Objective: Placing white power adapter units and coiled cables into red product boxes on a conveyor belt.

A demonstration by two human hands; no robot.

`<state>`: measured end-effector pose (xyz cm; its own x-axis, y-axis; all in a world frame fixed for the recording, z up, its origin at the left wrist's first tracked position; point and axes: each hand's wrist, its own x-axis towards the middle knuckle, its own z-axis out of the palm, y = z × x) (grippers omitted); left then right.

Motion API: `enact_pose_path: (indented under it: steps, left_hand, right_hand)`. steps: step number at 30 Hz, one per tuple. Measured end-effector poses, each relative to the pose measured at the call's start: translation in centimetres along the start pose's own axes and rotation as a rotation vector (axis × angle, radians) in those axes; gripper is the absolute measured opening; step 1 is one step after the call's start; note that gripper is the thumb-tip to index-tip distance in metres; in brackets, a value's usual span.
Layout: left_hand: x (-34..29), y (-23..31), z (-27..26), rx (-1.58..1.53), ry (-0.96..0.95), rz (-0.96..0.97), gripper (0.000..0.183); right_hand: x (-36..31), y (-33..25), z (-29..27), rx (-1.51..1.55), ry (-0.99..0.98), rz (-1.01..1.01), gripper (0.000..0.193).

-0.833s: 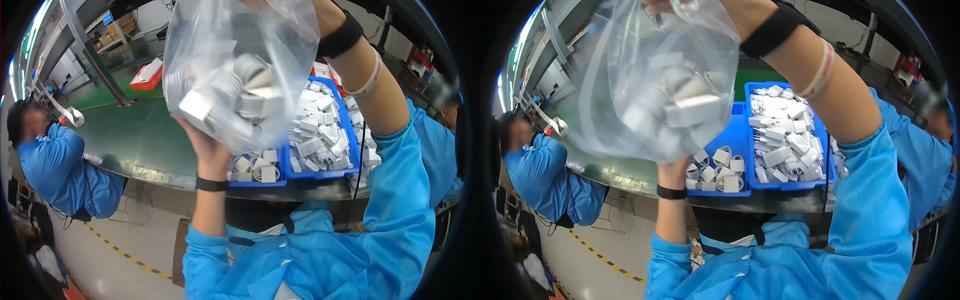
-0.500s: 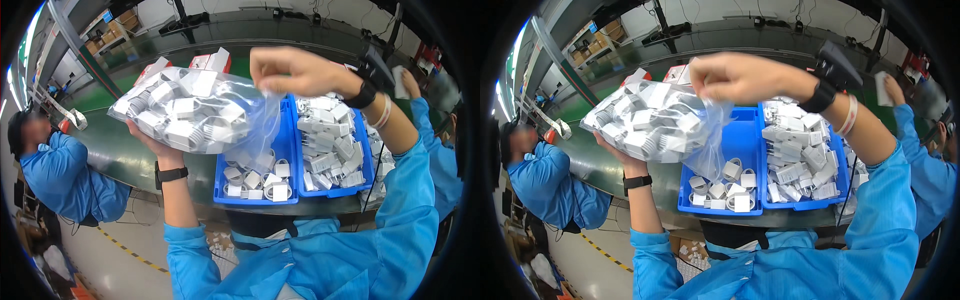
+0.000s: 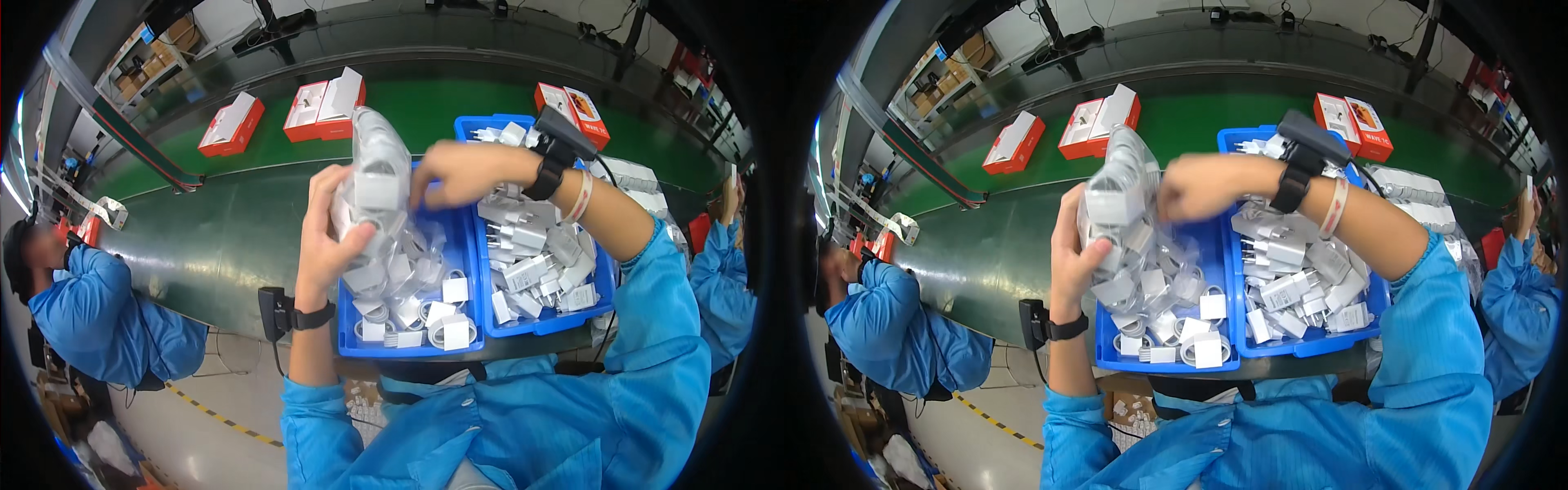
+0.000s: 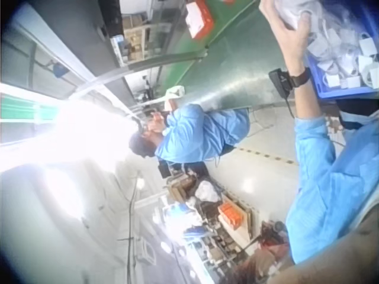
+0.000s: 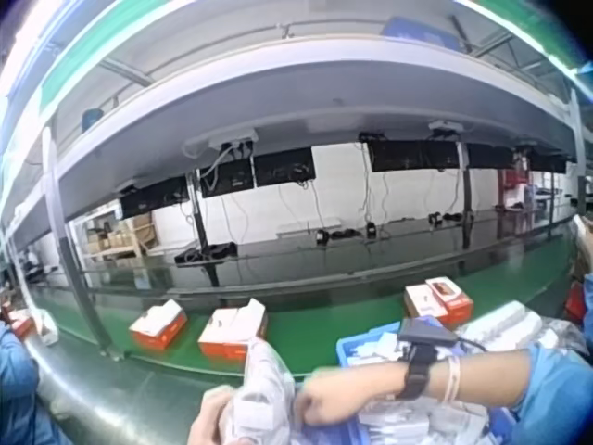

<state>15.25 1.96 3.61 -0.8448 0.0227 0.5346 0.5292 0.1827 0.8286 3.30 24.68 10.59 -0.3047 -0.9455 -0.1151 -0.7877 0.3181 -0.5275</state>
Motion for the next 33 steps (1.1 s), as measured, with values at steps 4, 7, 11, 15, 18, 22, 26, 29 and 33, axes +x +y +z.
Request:
enact_pose_path:
  steps: [4, 7, 11, 15, 18, 22, 26, 29, 33]
  left_hand:
    - [-1.1, 0.5, 0.7, -0.075, -0.02, 0.103, 0.077]
    - [-1.7, 0.6, 0.9, -0.182, -0.012, 0.164, 0.075]
    - [-2.1, 0.6, 1.0, -0.184, 0.015, 0.181, 0.073]
    - [-2.3, 2.1, 1.8, 0.147, -0.006, 0.262, 0.071]
    - [-1.7, 7.1, 4.6, 0.412, 0.028, 0.361, 0.066]
    - [-2.3, 7.7, 7.2, 0.685, 0.175, 0.395, 0.059]
    - [-1.3, 8.6, 7.4, 0.563, 0.299, 0.486, 0.05]
    - [-0.2, 11.8, 5.9, 0.448, 0.303, 0.465, 0.028]
    - [2.0, 14.6, 5.6, -0.061, 0.4, 0.417, 0.028]
  right_hand:
    - [0.1, 2.6, -1.6, 0.441, 0.386, 0.102, 0.064]
    - [2.6, 2.0, -0.7, 0.893, 0.175, -0.006, 0.077]
    - [5.5, 1.8, 0.7, 1.374, 0.114, -0.057, 0.061]
    - [7.0, -0.4, 0.2, 1.288, 0.518, 0.021, 0.033]
    - [7.2, 0.3, 0.0, 1.129, 0.766, -0.004, 0.024]
    - [7.4, -2.4, 0.5, 0.741, 0.963, 0.065, 0.026]
    - [6.5, -3.8, -1.6, 0.809, 1.028, 0.038, 0.029]
    - [5.4, -5.8, -6.0, 1.044, 0.983, -0.257, 0.033]
    - [4.9, -9.5, -7.5, 0.526, 1.201, -0.249, 0.037]
